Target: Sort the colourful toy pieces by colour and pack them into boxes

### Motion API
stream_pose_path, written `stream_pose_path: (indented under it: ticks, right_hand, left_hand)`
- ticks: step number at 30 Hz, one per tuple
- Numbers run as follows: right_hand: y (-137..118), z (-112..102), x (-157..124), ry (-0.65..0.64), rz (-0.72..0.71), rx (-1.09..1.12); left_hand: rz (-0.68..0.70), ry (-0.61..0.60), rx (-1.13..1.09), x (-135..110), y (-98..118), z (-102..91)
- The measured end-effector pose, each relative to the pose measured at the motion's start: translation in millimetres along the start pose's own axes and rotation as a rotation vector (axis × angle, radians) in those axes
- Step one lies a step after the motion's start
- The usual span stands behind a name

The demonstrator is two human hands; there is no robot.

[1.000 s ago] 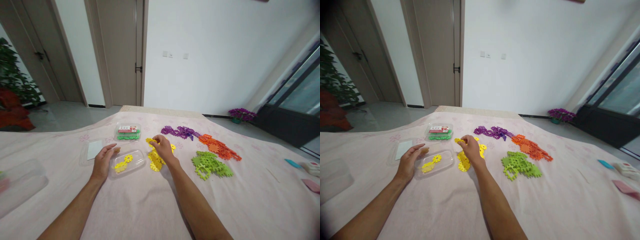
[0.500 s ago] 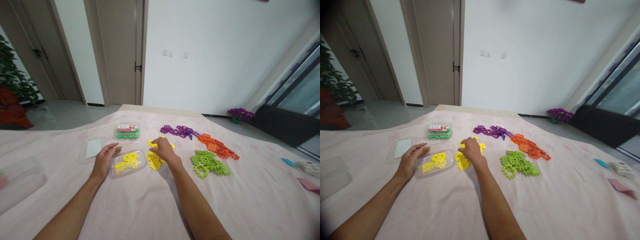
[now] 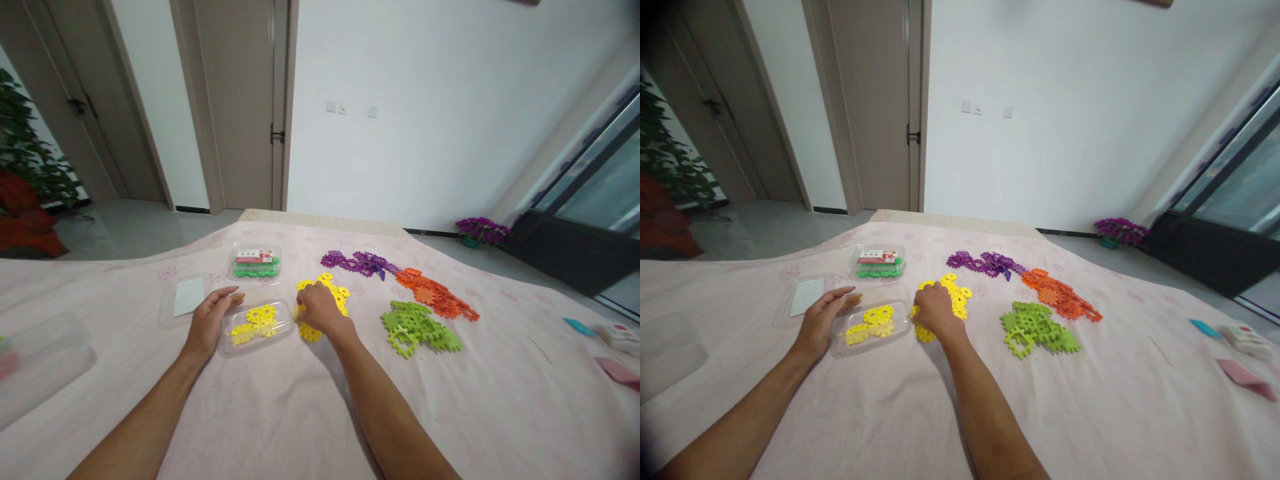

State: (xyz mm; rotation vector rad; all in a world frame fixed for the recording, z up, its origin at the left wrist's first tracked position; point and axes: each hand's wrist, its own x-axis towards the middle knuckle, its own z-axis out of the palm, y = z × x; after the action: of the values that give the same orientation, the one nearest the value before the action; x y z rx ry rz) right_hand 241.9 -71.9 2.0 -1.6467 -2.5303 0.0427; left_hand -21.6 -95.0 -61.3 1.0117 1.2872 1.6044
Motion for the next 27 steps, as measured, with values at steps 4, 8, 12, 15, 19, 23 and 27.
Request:
stream_pose_path:
  ticks: [4, 8, 12, 15, 19, 23, 27]
  right_hand:
    - [2, -4, 1, 0.112, 0.148, 0.155]
    - [0, -9, 7, 0.377, 0.261, 0.544]
    - [-5, -11, 11, 0.363, 0.145, 0.966]
    - [2, -17, 6, 0.293, 0.113, 0.84]
    - [20, -24, -6, -0.011, 0.083, 0.419]
    - [20, -24, -14, -0.301, 0.019, 0.229]
    - [9, -27, -17, -0.369, 0.049, 0.064]
  left_hand:
    - [0.004, 0.001, 0.0, 1, -3, -1.8]
    - [0.003, -0.011, 0.017, 2, -5, -3.1]
    - [-0.011, -0.012, 0.01, 0, -1, -1.3]
    - [-0.009, -0.01, 0.009, -2, 2, -0.1]
    - [-0.001, -0.022, 0.015, -1, 1, -0.3]
    - [-0.003, -0.017, 0.01, 1, -2, -0.7]
    - [-0.011, -0.02, 0.018, 2, -3, -1.6]
